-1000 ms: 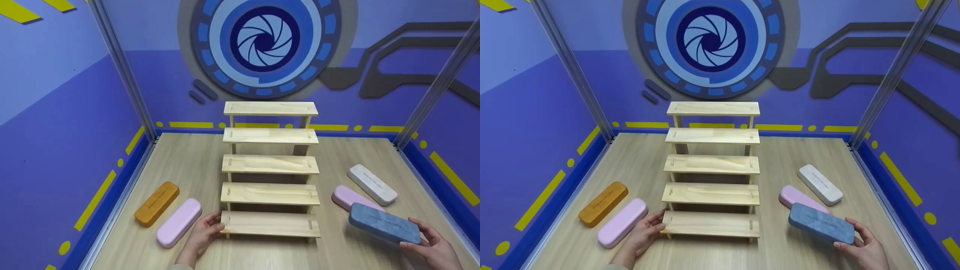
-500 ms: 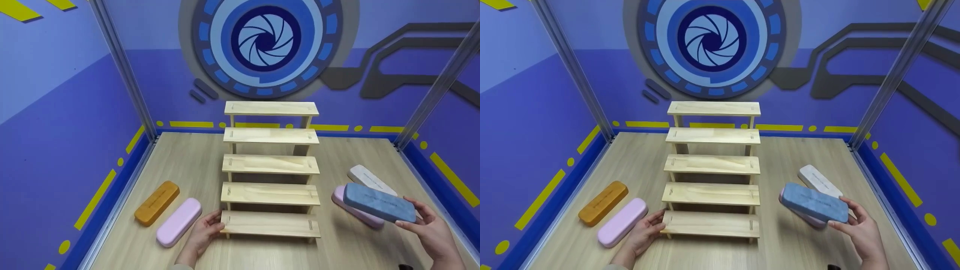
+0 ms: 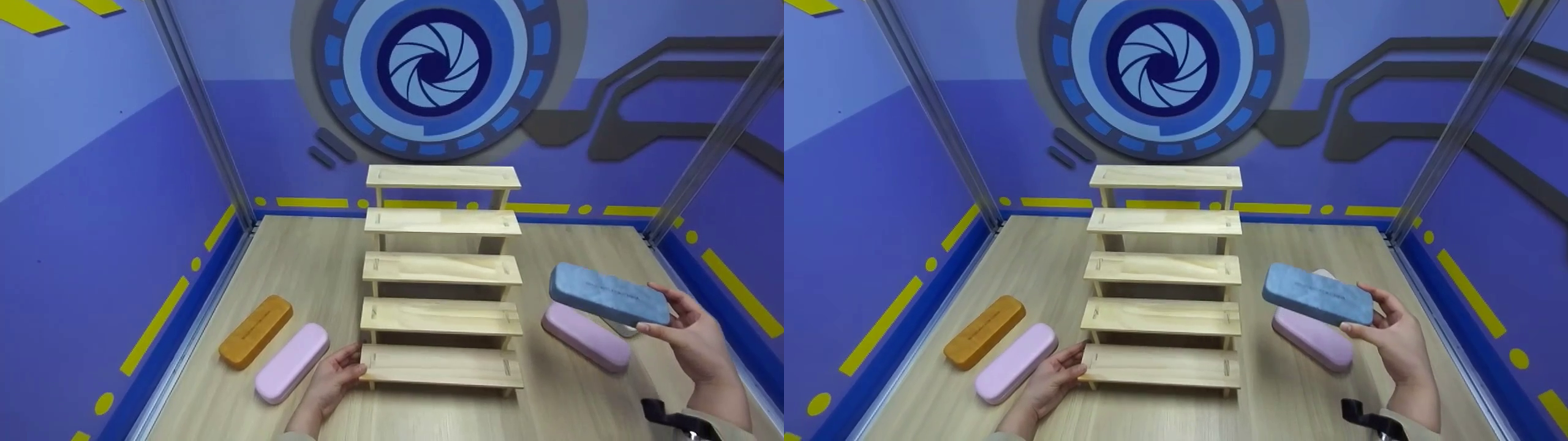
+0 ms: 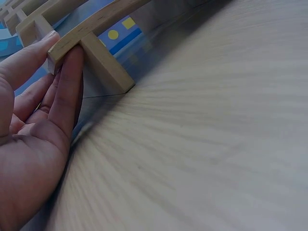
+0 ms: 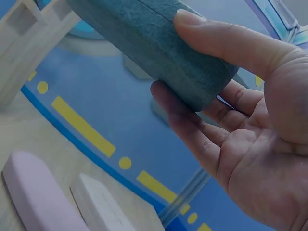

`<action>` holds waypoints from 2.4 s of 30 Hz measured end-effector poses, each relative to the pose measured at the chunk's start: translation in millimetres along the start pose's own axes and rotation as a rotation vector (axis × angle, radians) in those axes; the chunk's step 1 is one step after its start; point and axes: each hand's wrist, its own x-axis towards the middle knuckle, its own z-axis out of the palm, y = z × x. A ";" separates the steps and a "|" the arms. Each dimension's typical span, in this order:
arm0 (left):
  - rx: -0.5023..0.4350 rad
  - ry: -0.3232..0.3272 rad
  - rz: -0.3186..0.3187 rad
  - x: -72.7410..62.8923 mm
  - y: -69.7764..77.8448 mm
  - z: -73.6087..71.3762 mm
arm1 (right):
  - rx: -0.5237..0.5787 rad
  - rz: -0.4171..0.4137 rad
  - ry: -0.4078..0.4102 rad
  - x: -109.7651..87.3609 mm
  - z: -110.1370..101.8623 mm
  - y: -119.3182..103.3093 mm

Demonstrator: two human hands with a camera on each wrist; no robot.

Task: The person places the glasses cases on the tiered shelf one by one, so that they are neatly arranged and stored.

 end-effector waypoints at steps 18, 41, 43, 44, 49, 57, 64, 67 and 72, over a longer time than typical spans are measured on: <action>0.025 0.024 -0.022 -1.8 -0.4 0.0 | -0.037 -0.124 -0.130 58.5 55.2 -39.3; 0.026 0.035 -0.024 -1.9 -0.9 1.8 | -0.039 -0.028 -0.215 143.6 137.5 -74.5; 0.027 0.034 -0.018 -1.3 -0.9 1.7 | -0.049 -0.022 -0.217 149.7 142.9 -76.6; 0.025 0.032 -0.014 -1.2 -0.6 1.9 | -0.050 -0.017 -0.219 152.9 145.6 -77.7; 0.030 0.030 -0.001 -0.6 -0.5 1.8 | -0.078 -0.001 -0.240 166.9 158.3 -83.0; 0.019 0.028 0.000 -1.0 -2.1 1.3 | -0.101 0.048 -0.241 188.5 178.9 -87.1; 0.024 0.035 -0.010 -1.4 -3.5 0.6 | -0.115 0.073 -0.219 205.1 194.2 -82.9; 0.024 0.034 -0.011 -0.9 -2.9 -0.1 | -0.136 0.084 -0.203 211.9 200.2 -81.0; 0.015 0.021 0.003 0.0 -3.2 -0.9 | -0.157 0.111 -0.175 221.6 209.9 -76.6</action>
